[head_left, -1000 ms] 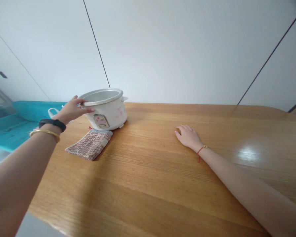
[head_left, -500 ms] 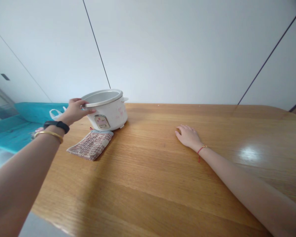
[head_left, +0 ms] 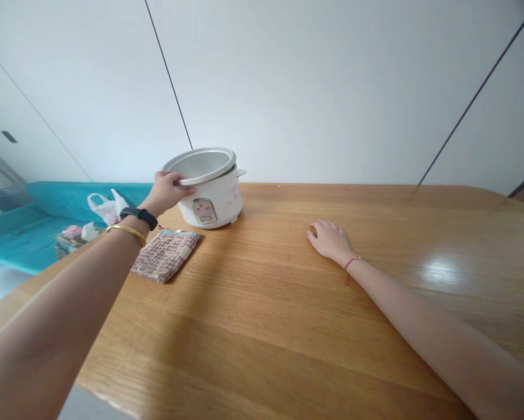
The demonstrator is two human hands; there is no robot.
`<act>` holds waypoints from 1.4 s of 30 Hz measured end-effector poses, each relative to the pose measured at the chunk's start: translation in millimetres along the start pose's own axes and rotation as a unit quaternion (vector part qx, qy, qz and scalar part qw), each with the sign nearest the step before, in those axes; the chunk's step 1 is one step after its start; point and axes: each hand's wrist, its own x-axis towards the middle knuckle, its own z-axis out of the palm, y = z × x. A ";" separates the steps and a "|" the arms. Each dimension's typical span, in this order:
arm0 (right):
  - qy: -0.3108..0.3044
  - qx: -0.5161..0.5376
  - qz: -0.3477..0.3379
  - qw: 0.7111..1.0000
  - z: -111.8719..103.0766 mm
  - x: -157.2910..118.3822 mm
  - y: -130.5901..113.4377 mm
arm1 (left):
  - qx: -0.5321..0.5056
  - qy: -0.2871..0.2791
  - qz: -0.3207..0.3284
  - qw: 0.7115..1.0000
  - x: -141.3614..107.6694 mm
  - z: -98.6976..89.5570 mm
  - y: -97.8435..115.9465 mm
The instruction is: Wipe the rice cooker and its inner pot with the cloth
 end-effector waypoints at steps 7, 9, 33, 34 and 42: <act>0.001 0.001 0.000 1.000 -0.7 -0.6 -1.1 | -0.037 -0.013 0.003 0.999 2.3 36.9 44.2; -0.001 0.003 0.001 1.000 -1.1 -0.8 -1.4 | -0.045 -0.016 0.010 0.999 2.4 48.2 54.8; -0.018 0.004 0.005 1.000 -5.3 -1.8 -3.0 | -0.062 -0.090 0.060 0.992 -28.0 130.5 187.7; -0.019 0.005 0.005 1.000 -5.2 -1.8 -3.0 | -0.062 -0.091 0.057 0.992 -28.9 130.7 189.4; -0.016 0.007 0.004 1.000 -5.0 -2.4 -3.1 | -0.060 -0.094 0.054 0.992 -26.6 131.5 187.7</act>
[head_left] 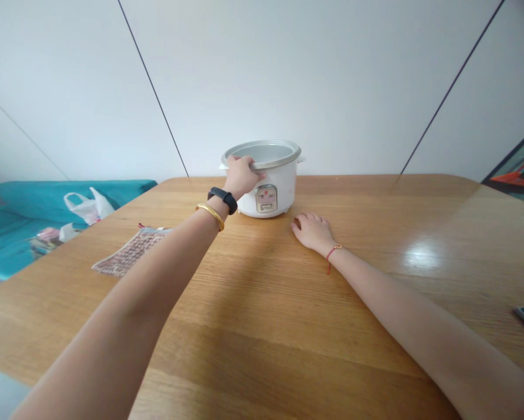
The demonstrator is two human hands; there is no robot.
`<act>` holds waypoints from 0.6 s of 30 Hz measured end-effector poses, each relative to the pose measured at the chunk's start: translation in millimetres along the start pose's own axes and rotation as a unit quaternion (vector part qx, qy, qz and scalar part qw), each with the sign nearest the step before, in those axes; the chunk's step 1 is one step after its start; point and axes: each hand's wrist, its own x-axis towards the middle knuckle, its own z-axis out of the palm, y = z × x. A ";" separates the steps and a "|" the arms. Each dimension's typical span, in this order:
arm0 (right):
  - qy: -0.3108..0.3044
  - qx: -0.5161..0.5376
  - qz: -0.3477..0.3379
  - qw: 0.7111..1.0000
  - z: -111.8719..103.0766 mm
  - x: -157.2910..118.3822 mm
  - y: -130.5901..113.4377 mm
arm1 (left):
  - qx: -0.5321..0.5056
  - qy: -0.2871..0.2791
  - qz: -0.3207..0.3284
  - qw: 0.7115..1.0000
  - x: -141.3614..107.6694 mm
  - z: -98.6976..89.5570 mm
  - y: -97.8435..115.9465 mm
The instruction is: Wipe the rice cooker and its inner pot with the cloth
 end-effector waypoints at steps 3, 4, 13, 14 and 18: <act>-0.001 0.003 -0.005 1.000 0.5 -0.1 1.1 | -0.006 -0.004 0.005 1.000 2.4 -1.8 -3.7; -0.002 0.004 -0.006 1.000 0.7 0.0 1.6 | -0.008 -0.005 0.009 1.000 3.5 -2.9 -5.3; 0.000 0.008 -0.009 1.000 2.4 1.0 3.4 | 0.034 0.004 -0.013 0.999 14.9 -10.7 -18.2; 0.001 0.008 -0.010 1.000 2.6 1.2 3.1 | 0.040 0.007 -0.023 0.999 15.7 -10.6 -18.6; 0.005 0.010 -0.010 1.000 3.5 1.5 1.8 | 0.059 0.005 -0.040 0.997 18.2 -10.7 -20.4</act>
